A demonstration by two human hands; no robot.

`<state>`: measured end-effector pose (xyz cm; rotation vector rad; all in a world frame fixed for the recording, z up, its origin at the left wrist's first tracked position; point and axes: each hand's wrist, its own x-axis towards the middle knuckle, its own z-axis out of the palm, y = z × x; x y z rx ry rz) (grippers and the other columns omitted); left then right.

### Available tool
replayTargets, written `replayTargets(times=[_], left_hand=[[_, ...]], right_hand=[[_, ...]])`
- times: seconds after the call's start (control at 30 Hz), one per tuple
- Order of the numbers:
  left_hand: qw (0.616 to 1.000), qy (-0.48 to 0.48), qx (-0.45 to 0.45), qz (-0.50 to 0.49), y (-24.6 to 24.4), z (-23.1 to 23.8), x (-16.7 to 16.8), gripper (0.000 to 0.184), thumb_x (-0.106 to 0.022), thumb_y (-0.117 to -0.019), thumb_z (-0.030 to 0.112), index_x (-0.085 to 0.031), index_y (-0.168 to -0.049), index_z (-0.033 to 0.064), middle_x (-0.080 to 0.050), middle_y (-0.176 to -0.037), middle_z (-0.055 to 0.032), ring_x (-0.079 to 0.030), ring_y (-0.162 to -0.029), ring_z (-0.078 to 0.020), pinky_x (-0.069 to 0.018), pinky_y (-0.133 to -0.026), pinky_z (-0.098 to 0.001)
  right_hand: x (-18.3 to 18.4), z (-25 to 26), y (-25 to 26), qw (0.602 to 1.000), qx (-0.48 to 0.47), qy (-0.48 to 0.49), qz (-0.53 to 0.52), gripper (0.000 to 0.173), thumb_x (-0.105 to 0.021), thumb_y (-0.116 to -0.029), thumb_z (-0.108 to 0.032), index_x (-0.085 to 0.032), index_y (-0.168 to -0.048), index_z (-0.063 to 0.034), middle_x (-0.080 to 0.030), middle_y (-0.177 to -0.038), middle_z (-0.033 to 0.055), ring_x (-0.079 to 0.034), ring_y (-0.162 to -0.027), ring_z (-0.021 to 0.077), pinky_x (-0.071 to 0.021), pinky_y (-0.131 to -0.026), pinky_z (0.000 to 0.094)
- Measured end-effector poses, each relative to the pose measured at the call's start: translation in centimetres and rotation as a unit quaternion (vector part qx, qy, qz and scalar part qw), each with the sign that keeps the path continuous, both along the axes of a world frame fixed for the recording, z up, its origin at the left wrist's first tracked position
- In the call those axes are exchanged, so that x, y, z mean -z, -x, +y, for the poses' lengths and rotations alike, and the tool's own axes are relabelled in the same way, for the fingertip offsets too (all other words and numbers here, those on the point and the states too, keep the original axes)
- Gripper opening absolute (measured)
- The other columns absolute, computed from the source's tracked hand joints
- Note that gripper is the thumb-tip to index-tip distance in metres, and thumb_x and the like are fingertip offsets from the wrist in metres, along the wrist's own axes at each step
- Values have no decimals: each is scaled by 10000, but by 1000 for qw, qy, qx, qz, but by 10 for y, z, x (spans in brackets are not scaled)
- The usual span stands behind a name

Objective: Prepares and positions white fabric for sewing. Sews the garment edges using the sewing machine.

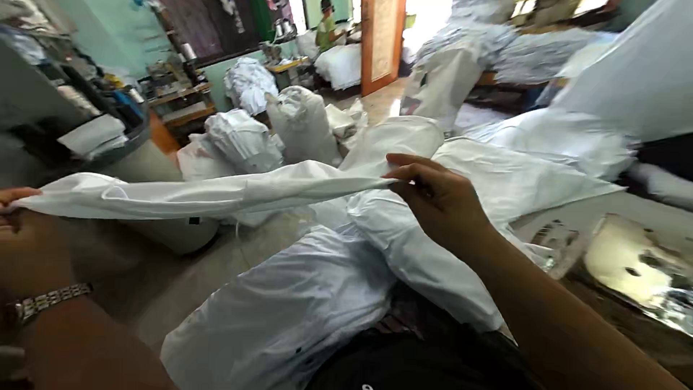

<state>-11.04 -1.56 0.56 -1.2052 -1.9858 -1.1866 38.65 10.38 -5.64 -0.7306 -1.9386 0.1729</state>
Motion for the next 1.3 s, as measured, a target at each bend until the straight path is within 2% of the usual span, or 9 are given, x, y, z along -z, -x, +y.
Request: replayTargets(times=[0.13, 0.33, 0.43, 0.5, 0.67, 0.83, 0.93, 1.03, 1.3], left_hand=[[937, 325, -48, -123, 42, -55, 46, 374, -432, -1087, 137, -601, -1187, -181, -588, -1185, -445, -552, -1173, -601, -370, -984, -758], [596, 691, -85, -402, -2, -74, 216, 417, -630, -1022, 294, -632, -1233, -66, -703, -1066, -233, -709, -925, -330, -574, -867, -508], [502, 822, -73, -260, -46, -60, 288, 320, -659, -985, 307, -717, -1049, -1, -720, -883, -119, -686, -766, -219, -568, -741, -419], [450, 889, -7, -81, -78, -15, 302, 380, -638, -977, 328, -725, -1075, -29, -718, -1093, -193, -686, -1025, -315, -518, -924, -532], [616, 722, 309, 56, -187, 125, 294, 361, -659, -977, 321, -704, -1181, 25, -684, -1186, -233, -651, -1138, -406, -486, -1003, -622], [597, 591, 543, 21, -323, 173, 341, 602, -752, -897, 304, -593, -1390, -4, -568, -1442, -218, -534, -1354, -351, -404, -1156, -538], [631, 613, 474, -25, -365, 169, 395, 568, -650, -962, 495, -650, -1335, 66, -657, -1329, -181, -604, -1277, -332, -446, -1112, -550], [625, 650, 428, 60, -380, 173, 414, 627, -621, -913, 607, -675, -1322, 135, -657, -1339, -167, -602, -1273, -373, -464, -1055, -625], [620, 625, 474, 20, -370, 174, 413, 534, -627, -949, 519, -691, -1286, 110, -688, -1282, -162, -641, -1227, -330, -482, -1054, -582]], right_hand=[[64, 1, 14, 993, -53, 81, -73, 211, -581, -1027, -204, -743, -1039, -69, -646, -1321, 148, -693, -1061, 196, -589, -893, 366], [201, -19, -18, 910, -57, 358, -200, 279, -562, -1041, -221, -720, -1142, -14, -643, -1327, 212, -622, -1245, 328, -482, -1076, 487], [248, -34, -40, 849, -66, 454, -261, 271, -564, -1027, -168, -711, -1205, -26, -681, -1192, 238, -640, -1160, 386, -476, -1037, 562], [246, -39, -49, 838, -72, 469, -269, 288, -552, -1021, -127, -701, -1251, -40, -665, -1247, 237, -623, -1203, 383, -462, -1071, 544], [246, -46, -53, 869, -79, 439, -214, 273, -544, -1022, -127, -722, -1226, -89, -664, -1247, 201, -626, -1196, 328, -478, -1072, 484], [211, -60, -73, 917, -113, 372, -91, 228, -566, -1036, -133, -751, -1139, -48, -735, -1117, 139, -694, -1077, 245, -527, -1008, 428], [181, -56, -103, 959, 90, 267, -29, 213, -587, -1002, -110, -762, -1119, -77, -741, -1053, 103, -707, -1003, 209, -578, -921, 376], [172, -35, -139, 919, 315, 236, -7, 233, -578, -1003, -155, -760, -1120, -67, -706, -1055, 129, -692, -942, 212, -587, -859, 349], [171, 1, -156, 788, 403, 463, -44, 415, -628, -1016, -278, -601, -1362, -50, -630, -1272, 197, -641, -1160, 324, -519, -1013, 478]])
